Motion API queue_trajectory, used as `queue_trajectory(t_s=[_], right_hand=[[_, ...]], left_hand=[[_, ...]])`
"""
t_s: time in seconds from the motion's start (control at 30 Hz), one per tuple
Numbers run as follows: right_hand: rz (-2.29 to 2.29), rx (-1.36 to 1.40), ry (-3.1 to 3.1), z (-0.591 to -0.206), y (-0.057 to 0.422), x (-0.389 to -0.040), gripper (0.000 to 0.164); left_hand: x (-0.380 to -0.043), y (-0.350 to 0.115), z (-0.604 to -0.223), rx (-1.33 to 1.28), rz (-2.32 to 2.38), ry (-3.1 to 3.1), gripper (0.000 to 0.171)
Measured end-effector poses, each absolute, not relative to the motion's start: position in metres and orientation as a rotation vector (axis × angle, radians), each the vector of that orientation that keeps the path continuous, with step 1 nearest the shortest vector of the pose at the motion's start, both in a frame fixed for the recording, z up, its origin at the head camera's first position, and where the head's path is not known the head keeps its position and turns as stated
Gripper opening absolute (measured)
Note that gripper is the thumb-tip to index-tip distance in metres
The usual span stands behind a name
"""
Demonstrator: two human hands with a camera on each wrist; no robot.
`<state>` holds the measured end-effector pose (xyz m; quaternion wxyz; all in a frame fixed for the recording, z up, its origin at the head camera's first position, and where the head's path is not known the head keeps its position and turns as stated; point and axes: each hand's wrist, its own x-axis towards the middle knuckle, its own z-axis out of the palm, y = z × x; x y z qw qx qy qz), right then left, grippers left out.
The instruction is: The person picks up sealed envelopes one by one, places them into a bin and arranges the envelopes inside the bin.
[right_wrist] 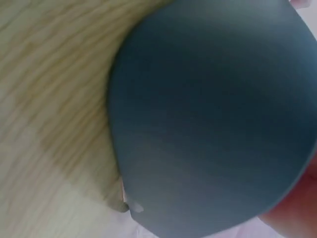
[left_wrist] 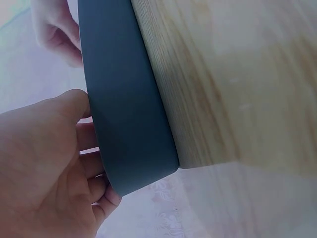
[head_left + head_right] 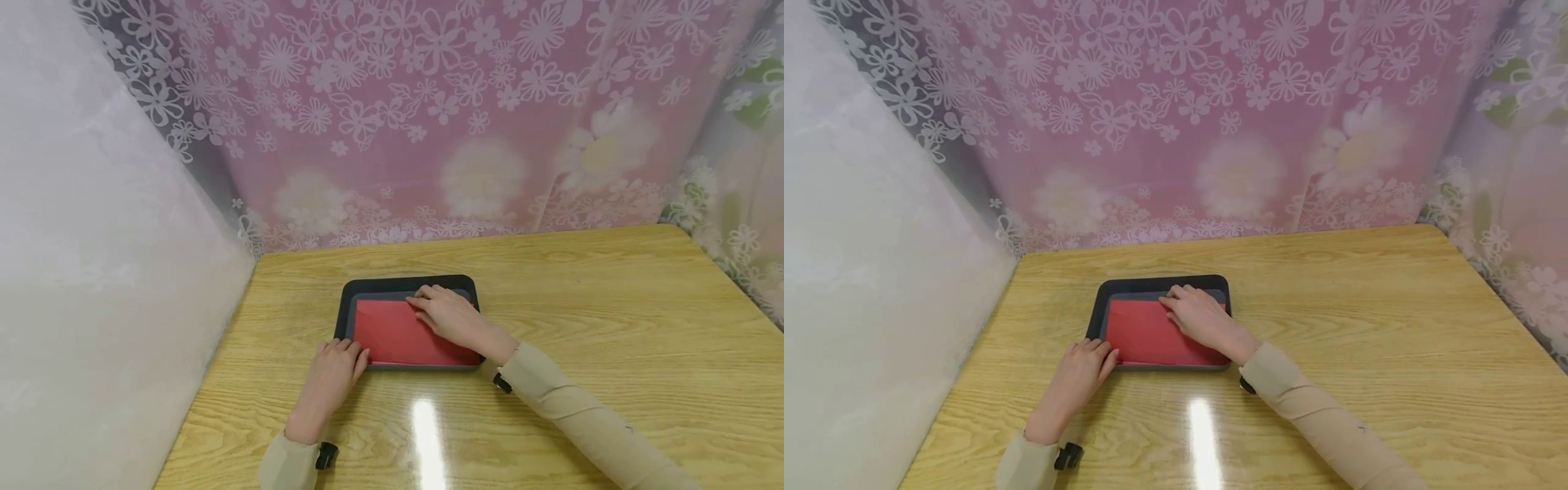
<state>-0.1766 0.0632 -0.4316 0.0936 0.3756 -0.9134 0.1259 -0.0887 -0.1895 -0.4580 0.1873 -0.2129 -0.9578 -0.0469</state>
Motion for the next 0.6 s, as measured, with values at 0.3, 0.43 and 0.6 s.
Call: queue_trajectory(t_s=[0.3, 0.43, 0.6], right_hand=[[0.396, 1.116, -2.471, -0.423, 0.088, -0.168, 0.011], [0.417, 1.08, -2.376, -0.411, 0.106, -0.163, 0.009], [0.456, 0.934, -2.388, -0.401, 0.13, -0.152, 0.015]], left_hand=[[-0.088, -0.191, -0.456, -0.61, -0.132, -2.69, 0.023], [-0.091, -0.191, -0.451, -0.611, -0.12, -2.683, 0.024], [-0.097, -0.182, -0.437, -0.648, -0.131, -2.655, 0.028]])
